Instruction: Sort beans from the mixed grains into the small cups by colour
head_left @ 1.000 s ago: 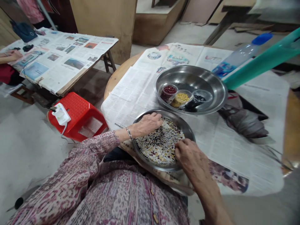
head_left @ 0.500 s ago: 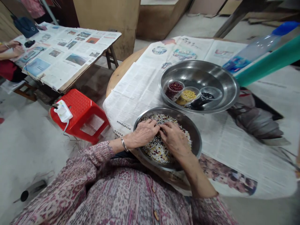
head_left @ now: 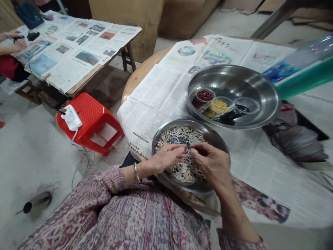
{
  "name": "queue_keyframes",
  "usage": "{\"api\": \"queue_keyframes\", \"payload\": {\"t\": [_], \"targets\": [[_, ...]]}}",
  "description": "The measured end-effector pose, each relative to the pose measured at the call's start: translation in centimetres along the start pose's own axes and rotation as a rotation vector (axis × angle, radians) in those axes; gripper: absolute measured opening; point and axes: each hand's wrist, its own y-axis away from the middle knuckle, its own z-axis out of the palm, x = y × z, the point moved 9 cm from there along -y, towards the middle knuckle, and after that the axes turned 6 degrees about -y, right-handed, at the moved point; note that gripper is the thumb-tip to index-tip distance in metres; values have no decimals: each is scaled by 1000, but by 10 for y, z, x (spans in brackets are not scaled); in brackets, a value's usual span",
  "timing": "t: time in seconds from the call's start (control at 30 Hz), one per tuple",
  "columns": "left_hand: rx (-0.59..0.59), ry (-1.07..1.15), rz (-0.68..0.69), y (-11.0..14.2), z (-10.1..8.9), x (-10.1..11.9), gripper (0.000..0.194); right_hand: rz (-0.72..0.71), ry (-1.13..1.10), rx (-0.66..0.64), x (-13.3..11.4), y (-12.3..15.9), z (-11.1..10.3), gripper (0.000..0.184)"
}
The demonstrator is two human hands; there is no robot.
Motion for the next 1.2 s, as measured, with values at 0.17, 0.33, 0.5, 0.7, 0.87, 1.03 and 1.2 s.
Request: {"api": "queue_keyframes", "payload": {"t": [0.17,0.33,0.5,0.7,0.87,1.03,1.2], "targets": [[4,490,-205,-6,8,-21,18,-9,-112,-68,-10,4,6,30],[98,549,-236,15,-4,-13,22,-199,140,-22,-7,-4,11,30],[85,537,-223,37,-6,-10,24,-288,311,-67,-12,-5,35,35],[52,537,-192,37,-6,-16,14,-233,189,2,-15,-23,31,27],[56,553,-166,34,-8,-16,13,-249,245,20,-14,-14,25,29],[40,571,-151,37,-6,-13,14,-323,412,-36,-23,-6,41,30],[63,578,-162,37,-6,-15,17,-347,517,-113,-31,-16,52,24]]}}
